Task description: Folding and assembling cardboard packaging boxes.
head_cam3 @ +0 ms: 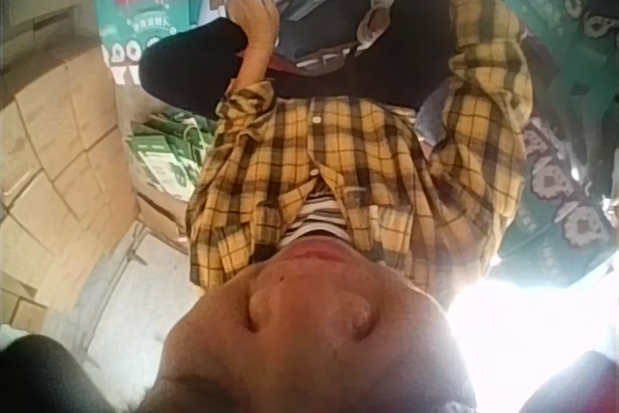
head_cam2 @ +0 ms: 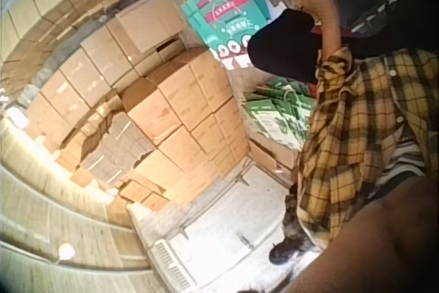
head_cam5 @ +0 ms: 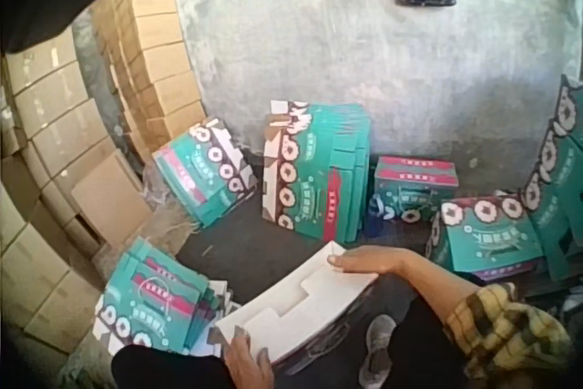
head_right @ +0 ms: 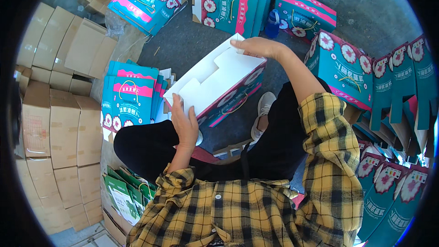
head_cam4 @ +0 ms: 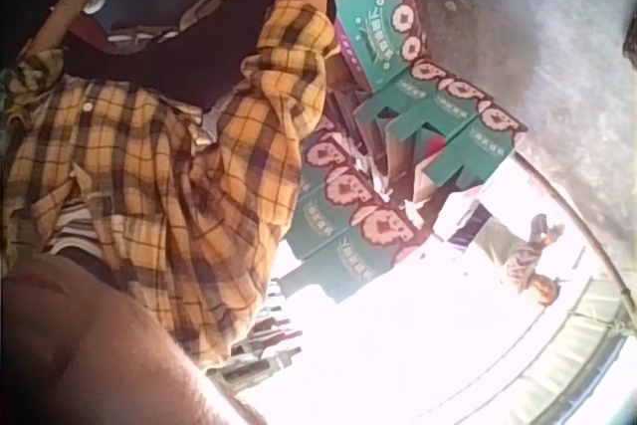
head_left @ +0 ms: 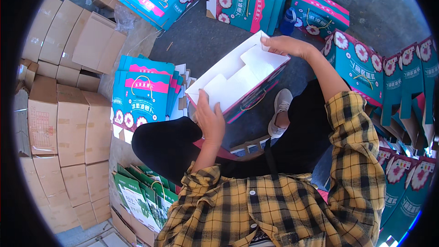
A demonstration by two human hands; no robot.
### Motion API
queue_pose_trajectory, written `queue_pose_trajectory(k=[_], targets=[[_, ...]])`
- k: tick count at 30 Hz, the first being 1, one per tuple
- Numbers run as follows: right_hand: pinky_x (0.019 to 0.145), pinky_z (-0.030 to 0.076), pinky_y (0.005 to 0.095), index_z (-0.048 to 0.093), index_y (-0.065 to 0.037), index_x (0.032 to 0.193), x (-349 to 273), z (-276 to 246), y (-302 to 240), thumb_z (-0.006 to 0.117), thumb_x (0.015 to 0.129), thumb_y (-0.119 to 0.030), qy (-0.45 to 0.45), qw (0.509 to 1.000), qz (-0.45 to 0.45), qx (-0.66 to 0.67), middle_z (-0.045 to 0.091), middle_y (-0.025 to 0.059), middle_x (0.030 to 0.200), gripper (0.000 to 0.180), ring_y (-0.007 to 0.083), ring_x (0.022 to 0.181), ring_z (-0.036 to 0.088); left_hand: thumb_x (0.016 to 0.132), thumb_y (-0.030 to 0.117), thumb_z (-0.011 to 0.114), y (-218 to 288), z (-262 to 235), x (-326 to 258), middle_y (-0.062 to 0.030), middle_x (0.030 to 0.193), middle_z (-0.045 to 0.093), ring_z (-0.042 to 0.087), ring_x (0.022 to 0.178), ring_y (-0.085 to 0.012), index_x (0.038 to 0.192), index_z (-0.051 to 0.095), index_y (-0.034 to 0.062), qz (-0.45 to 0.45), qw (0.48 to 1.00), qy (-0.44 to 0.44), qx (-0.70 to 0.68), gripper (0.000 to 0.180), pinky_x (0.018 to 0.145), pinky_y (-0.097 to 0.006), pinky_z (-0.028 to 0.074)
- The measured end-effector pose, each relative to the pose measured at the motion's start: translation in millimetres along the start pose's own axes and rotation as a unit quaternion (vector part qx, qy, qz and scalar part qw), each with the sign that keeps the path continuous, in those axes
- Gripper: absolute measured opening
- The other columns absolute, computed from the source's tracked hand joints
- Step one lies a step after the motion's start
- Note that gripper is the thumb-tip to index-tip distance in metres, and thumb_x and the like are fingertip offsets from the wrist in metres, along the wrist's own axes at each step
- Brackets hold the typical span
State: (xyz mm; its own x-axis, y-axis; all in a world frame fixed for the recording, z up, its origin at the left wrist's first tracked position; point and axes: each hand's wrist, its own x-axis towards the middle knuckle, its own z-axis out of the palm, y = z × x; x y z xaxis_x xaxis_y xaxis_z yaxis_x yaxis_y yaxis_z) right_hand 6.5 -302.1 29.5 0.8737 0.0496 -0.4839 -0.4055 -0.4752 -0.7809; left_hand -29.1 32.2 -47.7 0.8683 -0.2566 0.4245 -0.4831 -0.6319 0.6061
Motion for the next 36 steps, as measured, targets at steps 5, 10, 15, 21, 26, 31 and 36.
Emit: queue_pose_trajectory(k=[5, 10, 15, 21, 26, 31, 36], targets=[[0.103, 0.036, 0.0411, 0.045, -0.009, 0.136, -13, 40, 20, 0.07, 0.075, -0.045, 0.172, 0.896, -0.237, -0.335, 0.043, 0.021, 0.137, 0.076, 0.0361, 0.127, 0.041, 0.085, 0.023, 0.061, 10, 0, 4, -0.0229, 0.136, 0.041, 0.037, 0.129, -0.0367, 0.13, 0.045, -0.0026, 0.159, 0.95, -0.129, 0.237, 0.055, 0.106, -0.05, 0.026], [0.104, 0.036, 0.0401, 0.049, -0.011, 0.132, -13, 56, 19, 0.075, 0.071, -0.039, 0.08, 0.835, -0.264, -0.475, 0.044, 0.0146, 0.138, 0.072, 0.0329, 0.128, 0.04, 0.084, 0.029, 0.064, 8, 2, 4, -0.023, 0.138, 0.04, 0.037, 0.129, -0.0375, 0.13, 0.043, -0.0038, 0.151, 0.959, -0.18, 0.158, 0.061, 0.107, -0.05, 0.026], [0.104, 0.037, 0.0397, 0.052, -0.012, 0.13, -4, 57, 8, 0.075, 0.073, -0.032, -0.025, 0.856, -0.185, -0.482, 0.046, 0.0118, 0.137, 0.064, 0.0301, 0.128, 0.041, 0.085, 0.029, 0.062, -2, 2, 7, -0.0238, 0.132, 0.047, 0.043, 0.124, -0.0383, 0.128, 0.046, -0.0049, 0.162, 0.949, -0.227, 0.148, 0.057, 0.105, -0.045, 0.032], [0.102, 0.039, 0.0398, 0.057, -0.012, 0.124, -4, 52, 10, 0.075, 0.073, -0.033, -0.055, 0.882, -0.148, -0.445, 0.049, 0.0106, 0.134, 0.058, 0.0294, 0.125, 0.042, 0.083, 0.029, 0.064, -4, 8, 7, -0.0231, 0.129, 0.049, 0.044, 0.122, -0.0382, 0.125, 0.047, -0.0047, 0.15, 0.953, -0.233, 0.123, 0.056, 0.105, -0.045, 0.032], [0.09, 0.045, 0.0396, 0.064, -0.01, 0.113, -15, 43, 9, 0.064, 0.082, -0.04, 0.08, 0.91, -0.213, -0.347, 0.06, 0.0126, 0.112, 0.042, 0.0309, 0.106, 0.056, 0.082, 0.024, 0.065, 5, -8, 8, -0.024, 0.128, 0.048, 0.045, 0.12, -0.0385, 0.125, 0.047, -0.0045, 0.134, 0.98, -0.133, 0.069, 0.055, 0.104, -0.044, 0.033], [0.09, 0.044, 0.0415, 0.065, -0.006, 0.107, 8, 8, 33, 0.052, 0.088, -0.046, 0.315, 0.914, -0.144, -0.213, 0.061, 0.0178, 0.106, 0.047, 0.0346, 0.1, 0.059, 0.09, 0.036, 0.057, -40, -21, 40, -0.0223, 0.132, 0.045, 0.041, 0.124, -0.0356, 0.127, 0.046, -0.0031, -0.174, 0.979, 0.048, -0.099, 0.055, 0.104, -0.042, 0.032], [0.094, 0.039, 0.0436, 0.064, 0.005, 0.107, 51, -3, 80, 0.023, 0.09, -0.065, 0.278, 0.959, 0.037, -0.034, 0.06, 0.0258, 0.115, 0.082, 0.0397, 0.112, 0.054, 0.09, 0.062, 0.04, -77, -6, 48, -0.018, 0.135, 0.043, 0.041, 0.124, -0.0309, 0.129, 0.047, 0.0, -0.478, 0.774, -0.085, -0.406, 0.073, 0.101, -0.04, 0.035]])
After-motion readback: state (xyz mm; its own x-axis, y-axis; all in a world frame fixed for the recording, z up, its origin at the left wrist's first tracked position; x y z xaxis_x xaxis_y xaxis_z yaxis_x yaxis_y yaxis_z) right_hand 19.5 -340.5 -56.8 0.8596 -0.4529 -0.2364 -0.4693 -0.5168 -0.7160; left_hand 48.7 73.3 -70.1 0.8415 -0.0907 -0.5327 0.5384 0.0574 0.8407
